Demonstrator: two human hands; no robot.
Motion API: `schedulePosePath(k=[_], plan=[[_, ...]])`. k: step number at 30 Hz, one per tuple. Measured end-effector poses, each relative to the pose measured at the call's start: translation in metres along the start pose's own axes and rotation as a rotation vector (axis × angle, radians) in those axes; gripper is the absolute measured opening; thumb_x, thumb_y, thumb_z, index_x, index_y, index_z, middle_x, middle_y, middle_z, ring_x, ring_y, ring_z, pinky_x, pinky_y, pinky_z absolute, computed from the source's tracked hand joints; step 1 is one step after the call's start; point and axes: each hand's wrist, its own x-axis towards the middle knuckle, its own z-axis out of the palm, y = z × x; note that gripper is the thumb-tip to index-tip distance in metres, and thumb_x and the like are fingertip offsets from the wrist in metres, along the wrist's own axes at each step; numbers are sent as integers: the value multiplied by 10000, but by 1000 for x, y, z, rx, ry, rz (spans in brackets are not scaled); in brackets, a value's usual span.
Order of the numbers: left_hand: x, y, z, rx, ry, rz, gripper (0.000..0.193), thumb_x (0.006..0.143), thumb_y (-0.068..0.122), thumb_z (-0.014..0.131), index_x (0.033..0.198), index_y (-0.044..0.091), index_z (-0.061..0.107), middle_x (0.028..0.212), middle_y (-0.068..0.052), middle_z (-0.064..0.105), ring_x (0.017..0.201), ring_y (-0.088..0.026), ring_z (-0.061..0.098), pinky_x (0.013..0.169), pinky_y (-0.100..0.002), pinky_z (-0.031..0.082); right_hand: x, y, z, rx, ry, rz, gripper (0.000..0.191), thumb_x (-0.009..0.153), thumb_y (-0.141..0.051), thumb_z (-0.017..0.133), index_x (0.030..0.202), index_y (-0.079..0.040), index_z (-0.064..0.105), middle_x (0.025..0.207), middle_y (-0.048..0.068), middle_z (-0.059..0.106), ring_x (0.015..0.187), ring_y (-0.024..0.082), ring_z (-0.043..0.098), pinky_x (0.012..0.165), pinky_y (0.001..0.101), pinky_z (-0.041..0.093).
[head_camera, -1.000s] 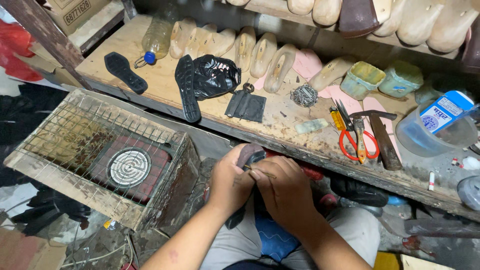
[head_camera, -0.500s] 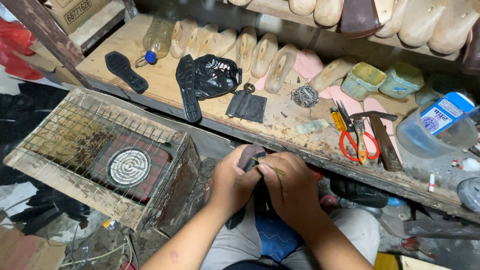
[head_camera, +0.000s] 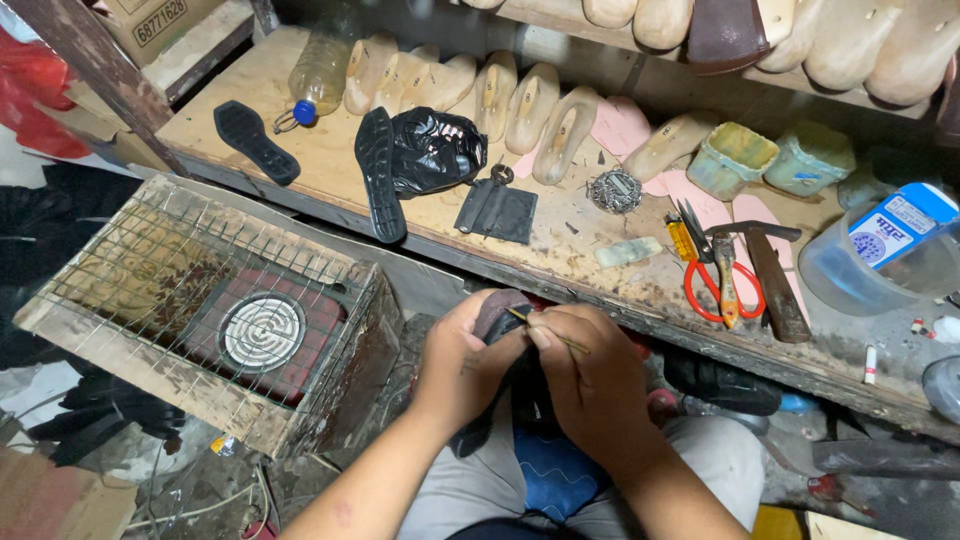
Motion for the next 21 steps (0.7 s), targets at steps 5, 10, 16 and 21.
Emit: schedulePosePath(k=[5, 10, 16, 21], plan=[[0, -7, -2, -77, -14, 13, 256, 847, 161, 743, 1082, 59, 735, 980, -55, 777, 902, -132, 729, 816, -275, 569, 1, 2, 2, 48, -17, 65, 155, 981, -93, 579, 1036, -8, 697, 985, 173, 720, 933, 315, 722, 841, 374, 564], [-1, -15, -4, -199, -73, -17, 281, 858, 112, 748, 1125, 27, 721, 1023, -58, 764, 936, -123, 699, 847, -269, 563, -1, 2, 1, 136, 5, 36, 139, 1015, -92, 572, 1085, -9, 658, 1054, 158, 699, 971, 273, 707, 875, 354, 561], [8, -25, -12, -99, -146, -80, 745, 757, 123, 856, 1378, -15, 469, 1118, -90, 743, 1011, -133, 700, 892, -293, 555, 6, 17, -5, 217, -70, 119, 251, 988, -100, 571, 1201, 8, 648, 1228, 174, 630, 990, 227, 669, 899, 325, 553], [17, -28, -15, -63, -260, -135, 916, 726, 160, 850, 1484, 3, 360, 1103, -113, 754, 981, -145, 718, 871, -294, 572, 19, 47, 14, 822, -475, 519, 540, 861, -118, 742, 1358, -42, 547, 1292, 99, 651, 1150, 127, 634, 1008, 284, 501]])
